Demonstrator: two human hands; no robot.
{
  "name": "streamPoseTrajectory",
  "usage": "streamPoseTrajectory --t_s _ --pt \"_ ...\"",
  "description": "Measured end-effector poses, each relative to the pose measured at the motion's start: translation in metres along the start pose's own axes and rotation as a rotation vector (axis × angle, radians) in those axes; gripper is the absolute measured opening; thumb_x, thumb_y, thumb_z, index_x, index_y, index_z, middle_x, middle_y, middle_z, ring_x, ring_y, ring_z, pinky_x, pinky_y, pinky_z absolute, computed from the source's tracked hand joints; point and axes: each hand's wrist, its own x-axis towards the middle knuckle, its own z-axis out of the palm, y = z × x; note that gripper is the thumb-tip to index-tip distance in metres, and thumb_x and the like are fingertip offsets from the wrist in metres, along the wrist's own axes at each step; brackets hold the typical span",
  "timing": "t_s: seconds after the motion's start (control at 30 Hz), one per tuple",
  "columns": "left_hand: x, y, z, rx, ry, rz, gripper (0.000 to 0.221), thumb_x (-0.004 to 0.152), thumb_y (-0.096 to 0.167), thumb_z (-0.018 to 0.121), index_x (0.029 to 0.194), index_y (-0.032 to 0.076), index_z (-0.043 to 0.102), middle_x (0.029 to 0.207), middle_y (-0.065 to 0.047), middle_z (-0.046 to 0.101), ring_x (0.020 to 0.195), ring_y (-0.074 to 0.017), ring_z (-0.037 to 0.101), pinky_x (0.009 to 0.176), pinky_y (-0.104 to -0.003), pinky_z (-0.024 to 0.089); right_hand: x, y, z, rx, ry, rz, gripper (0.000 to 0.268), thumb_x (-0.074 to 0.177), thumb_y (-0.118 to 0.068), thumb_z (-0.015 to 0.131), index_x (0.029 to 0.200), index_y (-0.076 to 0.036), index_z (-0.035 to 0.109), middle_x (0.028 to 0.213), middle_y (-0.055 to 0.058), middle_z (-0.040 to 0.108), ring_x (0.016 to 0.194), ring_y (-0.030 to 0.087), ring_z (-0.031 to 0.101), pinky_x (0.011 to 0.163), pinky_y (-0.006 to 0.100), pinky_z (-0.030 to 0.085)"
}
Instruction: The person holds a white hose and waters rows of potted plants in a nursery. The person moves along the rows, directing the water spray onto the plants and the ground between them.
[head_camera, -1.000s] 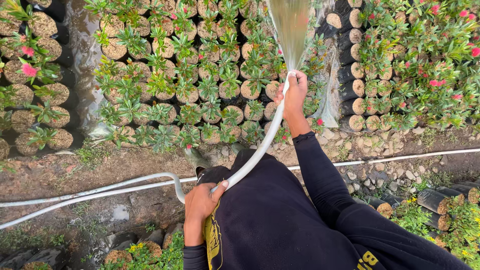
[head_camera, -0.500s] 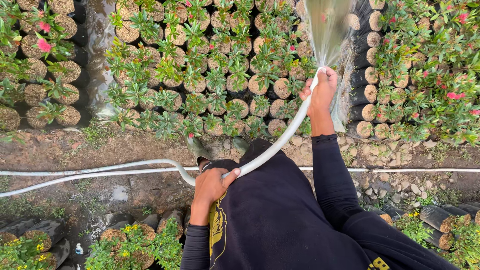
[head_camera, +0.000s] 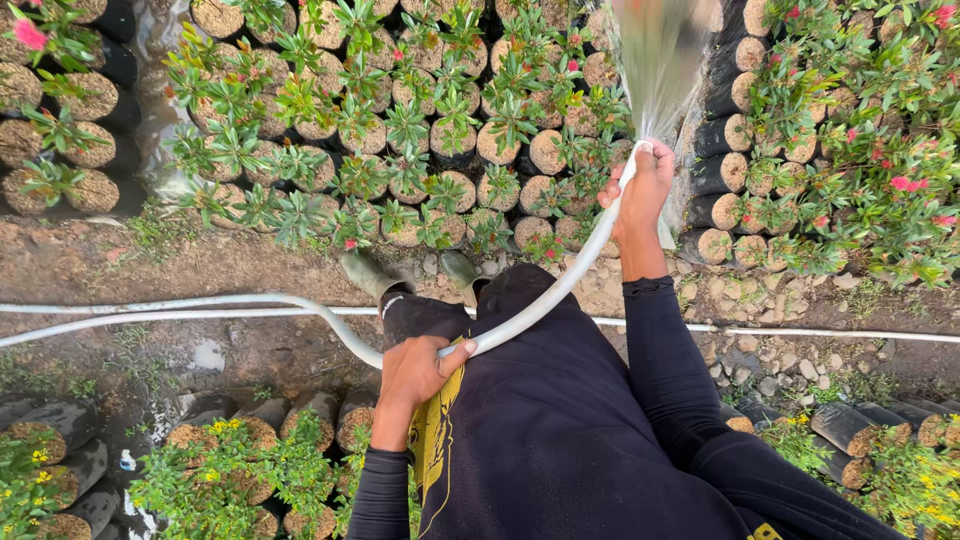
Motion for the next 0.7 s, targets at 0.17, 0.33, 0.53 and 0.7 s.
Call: streamPoseTrajectory --t_s 0.17,0.33,0.53,0.7 --pt "-0.005 0.025 0.029 0.004 -0.020 -0.031 0.071 0.085 0.077 0.051 0.089 0.014 0.083 0.071 -0.018 0.072 0.078 -0.0385 0.072 0.072 -0.049 0.053 0.007 -0.014 -0.029 -0.027 -0.018 -0.003 0.011 0.109 -0.020 0.044 0.120 -0.017 0.044 0.077 0.010 0.057 0.049 0.017 0.046 0.042 0.034 0.040" --pt "-0.009 0.044 0.037 0.026 0.029 -0.008 0.070 0.085 0.076 0.052 0.086 0.013 0.083 0.073 -0.019 0.072 0.080 -0.0390 0.071 0.072 -0.050 0.053 0.013 -0.021 -0.049 -0.012 -0.022 0.019 0.011 0.109 -0.021 0.043 0.120 -0.018 0.043 0.078 0.011 0.057 0.049 0.017 0.046 0.040 0.033 0.039" --pt "-0.020 0.061 0.058 0.025 0.024 -0.079 0.070 0.083 0.078 0.055 0.091 0.014 0.082 0.075 -0.019 0.073 0.081 -0.0390 0.072 0.073 -0.049 0.053 0.015 -0.022 -0.078 -0.002 -0.045 -0.067 0.010 0.111 -0.022 0.044 0.120 -0.018 0.044 0.077 0.012 0.055 0.049 0.018 0.046 0.042 0.035 0.040" --pt "-0.039 0.079 0.099 0.013 0.103 -0.058 0.073 0.080 0.080 0.054 0.087 0.013 0.081 0.073 -0.019 0.073 0.077 -0.0381 0.072 0.070 -0.048 0.054 0.018 -0.029 -0.112 0.003 -0.078 -0.022 0.011 0.111 -0.024 0.042 0.121 -0.019 0.044 0.079 0.011 0.056 0.051 0.018 0.048 0.044 0.034 0.043"
